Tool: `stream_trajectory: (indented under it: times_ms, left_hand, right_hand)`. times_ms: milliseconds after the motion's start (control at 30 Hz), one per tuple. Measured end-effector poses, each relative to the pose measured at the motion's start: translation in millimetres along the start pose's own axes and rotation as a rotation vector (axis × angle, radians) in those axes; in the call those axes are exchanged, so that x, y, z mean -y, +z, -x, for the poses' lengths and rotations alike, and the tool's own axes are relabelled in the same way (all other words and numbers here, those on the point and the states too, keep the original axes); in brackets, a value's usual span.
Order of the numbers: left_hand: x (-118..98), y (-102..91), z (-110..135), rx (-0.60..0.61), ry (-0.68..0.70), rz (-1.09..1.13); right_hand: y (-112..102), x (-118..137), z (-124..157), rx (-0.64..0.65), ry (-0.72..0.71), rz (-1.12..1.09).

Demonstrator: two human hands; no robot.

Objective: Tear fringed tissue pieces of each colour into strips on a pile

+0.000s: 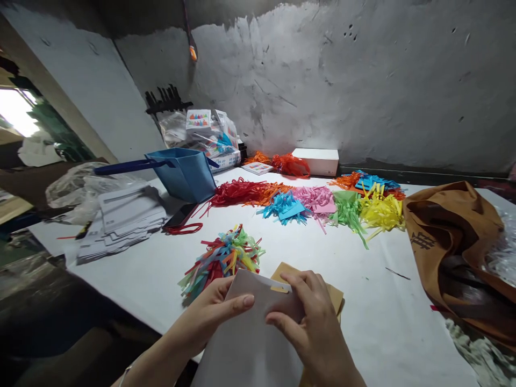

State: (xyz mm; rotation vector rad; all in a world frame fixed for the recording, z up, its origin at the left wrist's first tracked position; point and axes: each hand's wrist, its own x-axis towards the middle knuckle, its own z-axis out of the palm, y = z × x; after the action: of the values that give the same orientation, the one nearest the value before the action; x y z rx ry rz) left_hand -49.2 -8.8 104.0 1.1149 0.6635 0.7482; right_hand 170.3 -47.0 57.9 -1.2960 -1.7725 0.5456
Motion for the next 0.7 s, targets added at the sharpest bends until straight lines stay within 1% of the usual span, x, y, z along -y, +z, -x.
stream_trajectory:
  times_ms: [100,167,200,300,367,467,533,567,600,633,700]
  left_hand:
    - [-0.6,-1.3,0.2,0.010,-0.023,0.025]
    - [-0.8,-0.9,0.8,0.005,-0.033,0.036]
    - [-0.6,-0.4,1.1,0.001,-0.034,0.038]
    - [0.5,1.3,1.1,-0.020,-0.029,0.024]
    - [0.5,1.1,0.5,-0.028,-0.027,-0.001]
    - [-4.0,-3.8,0.4,-0.063,-0.026,-0.012]
    - [-10.2,-9.9,2.3,-0.161,-0.011,0.022]
    - [-13.5,-13.3,3.8,-0.239,0.010,0.049]
    - [-16.3,-16.6,5.3,-0.333,0.047,0.079]
    - [-18.1,-19.6,6.5,-0.434,0.096,0.108]
    - [-17.7,-23.6,6.0,-0.613,0.229,0.157]
  right_hand:
    - [-6.6,2.1,0.5,0.117,0.108,-0.219]
    - [-9.2,3.5,1.4,0.138,0.130,-0.306]
    - [-9.1,4.0,1.8,0.132,0.130,-0.313]
    - [-4.7,5.8,1.4,0.053,0.087,-0.203]
    - [-1.3,8.0,0.2,-0.005,0.083,-0.157]
    - [-0.9,9.8,1.5,-0.091,0.137,-0.264]
    - [-1.4,6.6,8.8,-0.197,0.149,-0.396]
    - [-0.6,3.2,15.0,-0.235,0.138,-0.463]
    - [1.3,-1.2,22.7,-0.239,0.119,-0.520]
    - [4.1,-6.3,31.6,-0.200,0.103,-0.540]
    - [9.9,-16.0,49.9,-0.076,0.124,-0.469]
